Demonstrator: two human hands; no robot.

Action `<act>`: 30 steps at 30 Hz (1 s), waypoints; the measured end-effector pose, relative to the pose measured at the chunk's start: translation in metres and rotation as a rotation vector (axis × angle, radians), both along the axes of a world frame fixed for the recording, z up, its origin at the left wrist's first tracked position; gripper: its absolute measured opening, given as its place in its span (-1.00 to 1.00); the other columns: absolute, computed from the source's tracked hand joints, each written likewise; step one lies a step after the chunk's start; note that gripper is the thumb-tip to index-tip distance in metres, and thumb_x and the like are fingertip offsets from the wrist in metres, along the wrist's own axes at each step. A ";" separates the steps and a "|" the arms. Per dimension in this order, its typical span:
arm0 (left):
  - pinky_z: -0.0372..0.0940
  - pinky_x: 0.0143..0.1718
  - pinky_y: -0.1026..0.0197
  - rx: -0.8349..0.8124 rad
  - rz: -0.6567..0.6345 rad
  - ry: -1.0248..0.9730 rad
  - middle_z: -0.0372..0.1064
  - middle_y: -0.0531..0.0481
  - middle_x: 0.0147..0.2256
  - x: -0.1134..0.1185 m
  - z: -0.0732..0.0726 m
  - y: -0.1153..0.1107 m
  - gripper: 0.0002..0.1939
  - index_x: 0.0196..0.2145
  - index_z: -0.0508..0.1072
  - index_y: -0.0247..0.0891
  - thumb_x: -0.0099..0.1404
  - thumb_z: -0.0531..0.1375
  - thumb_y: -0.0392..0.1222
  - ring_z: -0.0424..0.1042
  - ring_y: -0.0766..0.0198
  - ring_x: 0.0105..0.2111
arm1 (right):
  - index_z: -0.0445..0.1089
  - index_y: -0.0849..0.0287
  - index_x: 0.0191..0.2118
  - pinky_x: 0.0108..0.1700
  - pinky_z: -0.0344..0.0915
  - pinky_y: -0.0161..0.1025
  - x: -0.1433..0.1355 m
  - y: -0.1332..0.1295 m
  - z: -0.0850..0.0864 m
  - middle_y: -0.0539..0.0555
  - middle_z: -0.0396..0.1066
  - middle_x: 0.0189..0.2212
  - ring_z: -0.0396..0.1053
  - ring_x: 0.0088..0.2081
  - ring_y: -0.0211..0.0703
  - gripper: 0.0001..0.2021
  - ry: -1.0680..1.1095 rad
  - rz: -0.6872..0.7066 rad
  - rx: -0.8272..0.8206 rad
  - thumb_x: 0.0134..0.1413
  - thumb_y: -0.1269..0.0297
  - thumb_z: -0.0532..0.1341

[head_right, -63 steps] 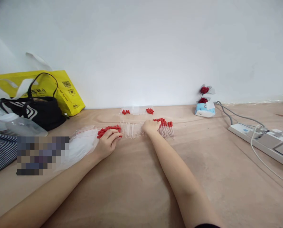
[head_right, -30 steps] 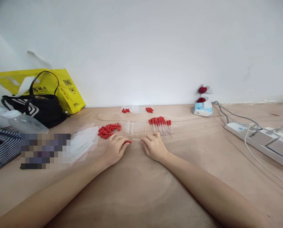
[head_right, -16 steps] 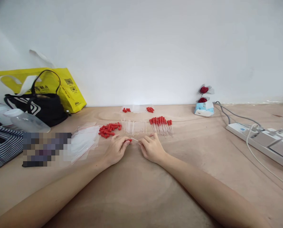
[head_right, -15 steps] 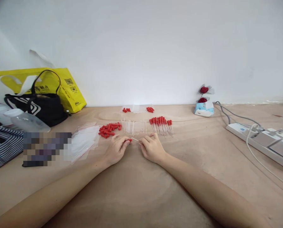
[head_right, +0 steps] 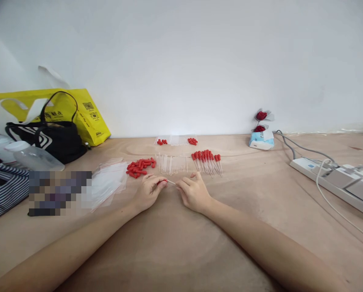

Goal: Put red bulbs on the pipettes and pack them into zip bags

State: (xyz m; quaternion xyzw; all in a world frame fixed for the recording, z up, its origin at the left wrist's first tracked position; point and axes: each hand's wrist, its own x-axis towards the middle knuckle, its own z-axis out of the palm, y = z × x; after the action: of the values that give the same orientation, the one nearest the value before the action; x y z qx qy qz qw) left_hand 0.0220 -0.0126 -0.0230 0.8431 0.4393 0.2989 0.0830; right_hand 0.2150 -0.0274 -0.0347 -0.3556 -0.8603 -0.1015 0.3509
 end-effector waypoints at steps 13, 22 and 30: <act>-0.05 -0.02 0.05 0.137 -0.144 0.091 0.42 0.06 -0.45 0.000 0.002 -0.005 -0.83 -0.37 0.34 -0.24 0.26 -0.02 -0.22 0.36 0.32 -0.40 | 0.35 0.21 -0.38 -0.26 -0.13 -0.21 0.009 0.006 0.006 0.00 0.34 -0.52 0.16 -0.48 -0.31 -0.79 -0.064 0.083 -0.025 0.04 0.48 -0.03; -0.09 0.01 0.01 0.147 -0.191 0.145 0.41 0.07 -0.48 0.002 0.005 -0.008 -0.86 -0.41 0.34 -0.25 0.22 0.02 -0.23 0.36 0.32 -0.42 | 0.35 0.22 -0.37 -0.32 -0.16 -0.23 0.003 0.003 0.005 -0.01 0.33 -0.53 0.11 -0.51 -0.31 -0.78 -0.082 0.082 -0.018 0.08 0.42 -0.03; -0.16 0.03 -0.04 0.079 -0.115 0.077 0.44 0.07 -0.38 0.000 0.008 -0.004 -0.85 -0.35 0.36 -0.20 0.22 0.06 -0.12 0.37 0.28 -0.33 | 0.36 0.21 -0.34 -0.30 -0.15 -0.22 0.002 0.002 0.005 0.02 0.37 -0.48 0.15 -0.47 -0.30 -0.78 -0.075 0.013 -0.055 0.11 0.40 -0.03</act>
State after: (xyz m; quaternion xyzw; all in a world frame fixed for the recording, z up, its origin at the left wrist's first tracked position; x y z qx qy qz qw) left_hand 0.0219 -0.0167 -0.0153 0.8805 0.3808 0.2780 0.0498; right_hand 0.2172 -0.0249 -0.0300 -0.3552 -0.8777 -0.0888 0.3091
